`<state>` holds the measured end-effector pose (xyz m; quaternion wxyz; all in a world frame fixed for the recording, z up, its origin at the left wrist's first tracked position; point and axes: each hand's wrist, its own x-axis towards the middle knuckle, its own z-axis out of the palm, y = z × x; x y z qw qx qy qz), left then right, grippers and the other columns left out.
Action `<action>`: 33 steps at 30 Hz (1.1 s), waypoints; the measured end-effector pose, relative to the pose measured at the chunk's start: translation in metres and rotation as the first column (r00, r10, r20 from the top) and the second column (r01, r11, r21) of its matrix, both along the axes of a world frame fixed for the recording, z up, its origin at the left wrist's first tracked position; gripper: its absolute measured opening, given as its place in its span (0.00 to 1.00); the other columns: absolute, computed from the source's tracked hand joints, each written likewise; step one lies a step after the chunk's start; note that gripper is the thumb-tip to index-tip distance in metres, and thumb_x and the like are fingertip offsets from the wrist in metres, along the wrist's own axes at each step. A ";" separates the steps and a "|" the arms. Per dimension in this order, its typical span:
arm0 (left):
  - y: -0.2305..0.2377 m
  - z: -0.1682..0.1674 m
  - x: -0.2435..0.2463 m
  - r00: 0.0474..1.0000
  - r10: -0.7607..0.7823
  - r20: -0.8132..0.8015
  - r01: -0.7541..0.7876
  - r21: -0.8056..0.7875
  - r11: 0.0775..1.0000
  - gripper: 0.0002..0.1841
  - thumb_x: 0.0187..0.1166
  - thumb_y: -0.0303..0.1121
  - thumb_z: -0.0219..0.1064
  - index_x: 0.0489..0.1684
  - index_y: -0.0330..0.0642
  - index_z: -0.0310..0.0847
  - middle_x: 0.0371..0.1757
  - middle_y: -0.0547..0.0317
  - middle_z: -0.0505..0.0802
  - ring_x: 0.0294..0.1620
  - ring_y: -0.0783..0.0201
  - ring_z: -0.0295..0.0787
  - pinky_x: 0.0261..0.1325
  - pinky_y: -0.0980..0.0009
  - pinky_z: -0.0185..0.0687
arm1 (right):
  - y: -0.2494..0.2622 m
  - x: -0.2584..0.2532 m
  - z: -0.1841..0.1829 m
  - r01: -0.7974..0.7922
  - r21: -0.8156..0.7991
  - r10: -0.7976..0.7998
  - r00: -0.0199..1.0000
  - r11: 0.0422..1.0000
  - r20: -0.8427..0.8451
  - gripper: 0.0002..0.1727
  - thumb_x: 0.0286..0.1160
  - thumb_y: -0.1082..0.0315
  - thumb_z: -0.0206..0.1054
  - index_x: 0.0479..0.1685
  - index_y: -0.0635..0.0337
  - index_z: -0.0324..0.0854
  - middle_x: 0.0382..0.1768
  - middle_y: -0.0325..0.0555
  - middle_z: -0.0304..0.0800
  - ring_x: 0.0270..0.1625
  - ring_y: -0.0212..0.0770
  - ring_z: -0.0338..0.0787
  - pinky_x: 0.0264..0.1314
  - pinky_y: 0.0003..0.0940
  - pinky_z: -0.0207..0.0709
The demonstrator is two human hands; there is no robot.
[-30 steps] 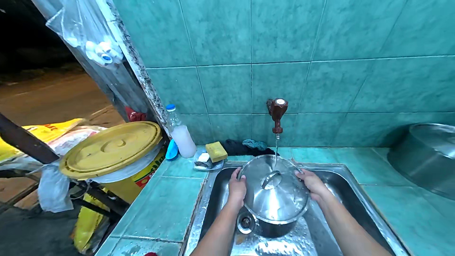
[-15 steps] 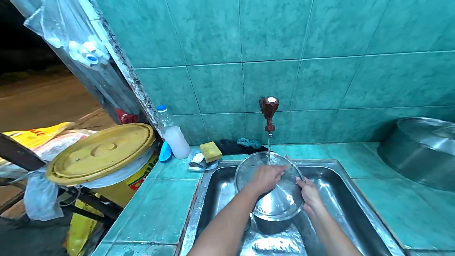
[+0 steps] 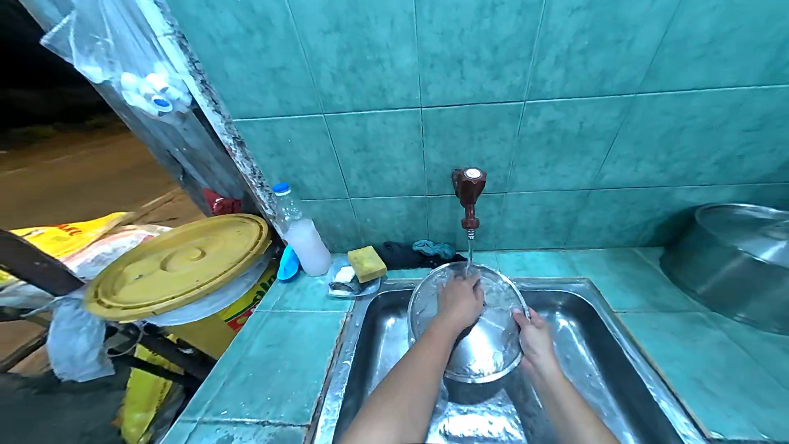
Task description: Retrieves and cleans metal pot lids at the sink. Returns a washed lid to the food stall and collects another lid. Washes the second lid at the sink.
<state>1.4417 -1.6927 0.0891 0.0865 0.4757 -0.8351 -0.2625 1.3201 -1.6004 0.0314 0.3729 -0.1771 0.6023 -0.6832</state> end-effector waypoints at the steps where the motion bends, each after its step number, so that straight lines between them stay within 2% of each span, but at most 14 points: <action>1: 0.007 -0.005 0.000 0.999 -0.028 -0.016 0.027 -0.094 0.995 0.23 0.91 0.45 0.52 0.82 0.54 0.77 0.79 0.54 0.83 0.84 0.52 0.73 0.86 0.44 0.61 | 0.000 0.000 -0.001 0.003 -0.004 -0.003 1.000 1.000 0.009 0.15 0.90 0.73 0.54 0.66 0.73 0.76 0.46 0.56 0.87 0.42 0.37 0.89 0.47 0.33 0.86; 5: 0.015 -0.023 0.021 0.964 -0.245 -0.105 0.203 -0.308 0.930 0.22 0.90 0.37 0.55 0.82 0.53 0.76 0.81 0.59 0.83 0.82 0.57 0.76 0.86 0.54 0.66 | 0.001 -0.004 0.000 0.026 -0.035 -0.025 0.999 0.999 0.028 0.13 0.90 0.73 0.54 0.63 0.73 0.77 0.42 0.53 0.88 0.39 0.35 0.91 0.44 0.31 0.88; 7: 0.011 -0.025 0.035 0.995 -0.071 -0.071 0.052 -0.244 0.968 0.29 0.88 0.41 0.58 0.90 0.53 0.65 0.85 0.56 0.77 0.88 0.55 0.68 0.91 0.50 0.54 | 0.003 -0.007 0.000 0.036 -0.044 -0.034 0.999 0.998 0.032 0.14 0.91 0.73 0.54 0.64 0.73 0.76 0.43 0.54 0.87 0.40 0.35 0.90 0.45 0.32 0.87; 10: 0.012 -0.030 0.038 0.983 0.179 0.036 -0.173 -0.116 0.978 0.37 0.88 0.50 0.54 0.96 0.48 0.50 0.96 0.50 0.55 0.97 0.50 0.39 0.96 0.47 0.31 | 0.001 -0.004 0.002 0.058 -0.056 -0.056 0.998 0.997 0.038 0.14 0.91 0.73 0.54 0.63 0.73 0.76 0.41 0.53 0.87 0.39 0.35 0.90 0.44 0.31 0.87; 14: 0.038 -0.035 0.035 0.989 0.148 0.005 -0.147 -0.076 0.986 0.46 0.86 0.62 0.51 0.97 0.41 0.40 0.97 0.51 0.52 0.98 0.49 0.34 0.95 0.42 0.21 | 0.001 -0.001 -0.004 0.106 -0.048 -0.103 0.992 0.993 0.068 0.15 0.92 0.72 0.52 0.65 0.72 0.75 0.43 0.54 0.86 0.40 0.36 0.89 0.45 0.32 0.86; 17: 0.044 -0.036 0.048 0.991 0.111 0.072 -0.100 -0.145 0.984 0.41 0.87 0.63 0.47 0.97 0.55 0.46 0.97 0.57 0.54 0.98 0.48 0.34 0.92 0.35 0.18 | 0.004 -0.003 -0.005 0.148 -0.038 -0.144 0.986 0.988 0.083 0.14 0.91 0.72 0.53 0.63 0.72 0.76 0.41 0.53 0.85 0.38 0.35 0.89 0.43 0.32 0.86; 19: 0.041 -0.042 0.058 0.963 0.267 -0.043 -0.270 -0.169 0.948 0.36 0.86 0.57 0.52 0.95 0.60 0.54 0.97 0.47 0.52 0.97 0.39 0.33 0.89 0.28 0.23 | 0.005 -0.003 -0.004 0.164 -0.032 -0.161 0.983 0.986 0.092 0.13 0.91 0.72 0.53 0.63 0.72 0.76 0.41 0.52 0.84 0.38 0.34 0.87 0.44 0.31 0.85; 21: 0.036 -0.047 0.063 0.811 0.458 -0.365 -0.467 0.068 0.882 0.39 0.86 0.43 0.61 0.96 0.47 0.47 0.96 0.40 0.49 0.96 0.42 0.40 0.91 0.37 0.40 | 0.004 -0.001 -0.002 0.181 -0.014 -0.179 0.979 0.983 0.096 0.14 0.91 0.71 0.54 0.63 0.73 0.76 0.42 0.53 0.84 0.40 0.34 0.86 0.46 0.30 0.83; 23: 0.036 -0.048 0.057 0.410 0.648 -0.642 -0.429 0.492 0.758 0.39 0.89 0.30 0.58 0.97 0.45 0.36 0.94 0.41 0.57 0.89 0.49 0.62 0.85 0.51 0.65 | 0.001 0.003 -0.001 0.185 0.018 -0.186 0.981 0.983 0.049 0.14 0.91 0.71 0.55 0.62 0.75 0.76 0.44 0.55 0.82 0.41 0.36 0.84 0.48 0.32 0.81; 25: 0.039 -0.045 0.050 0.077 0.774 -0.629 -0.310 0.723 0.618 0.27 0.94 0.32 0.51 0.91 0.41 0.54 0.77 0.36 0.78 0.69 0.48 0.82 0.67 0.51 0.81 | -0.004 0.003 -0.002 0.140 0.084 -0.126 0.981 0.987 -0.149 0.16 0.92 0.70 0.54 0.65 0.75 0.76 0.50 0.61 0.84 0.48 0.43 0.85 0.55 0.38 0.79; 27: 0.039 -0.049 0.051 -0.023 0.798 -0.602 -0.258 0.775 0.577 0.23 0.96 0.37 0.48 0.85 0.36 0.61 0.64 0.35 0.84 0.57 0.50 0.86 0.57 0.55 0.85 | -0.006 -0.002 0.006 0.046 0.237 0.078 0.870 0.970 -0.486 0.23 0.91 0.65 0.56 0.76 0.74 0.71 0.65 0.71 0.83 0.67 0.59 0.85 0.73 0.53 0.76; 29: 0.038 -0.051 0.053 -0.067 0.788 -0.612 -0.261 0.773 0.578 0.23 0.96 0.37 0.47 0.84 0.36 0.63 0.63 0.35 0.84 0.55 0.52 0.87 0.56 0.56 0.85 | -0.010 -0.005 0.020 0.021 0.411 0.314 0.611 0.911 -0.726 0.38 0.89 0.52 0.58 0.89 0.69 0.57 0.80 0.74 0.69 0.84 0.67 0.70 0.88 0.61 0.59; 31: 0.039 -0.049 0.052 -0.091 0.783 -0.615 -0.282 0.770 0.572 0.22 0.95 0.36 0.48 0.83 0.36 0.64 0.62 0.37 0.84 0.54 0.53 0.86 0.54 0.57 0.85 | -0.016 0.005 0.028 0.054 0.503 0.459 0.335 0.863 -0.823 0.47 0.85 0.37 0.53 0.93 0.64 0.52 0.90 0.73 0.52 0.94 0.70 0.45 0.93 0.71 0.29; 33: 0.040 -0.048 0.049 -0.072 0.780 -0.621 -0.285 0.763 0.581 0.22 0.96 0.36 0.47 0.84 0.36 0.63 0.67 0.36 0.83 0.59 0.52 0.86 0.59 0.56 0.84 | -0.026 0.025 0.036 -0.003 0.567 0.553 0.223 0.824 -0.803 0.51 0.82 0.28 0.46 0.93 0.62 0.55 0.93 0.69 0.44 0.96 0.65 0.36 0.94 0.68 0.21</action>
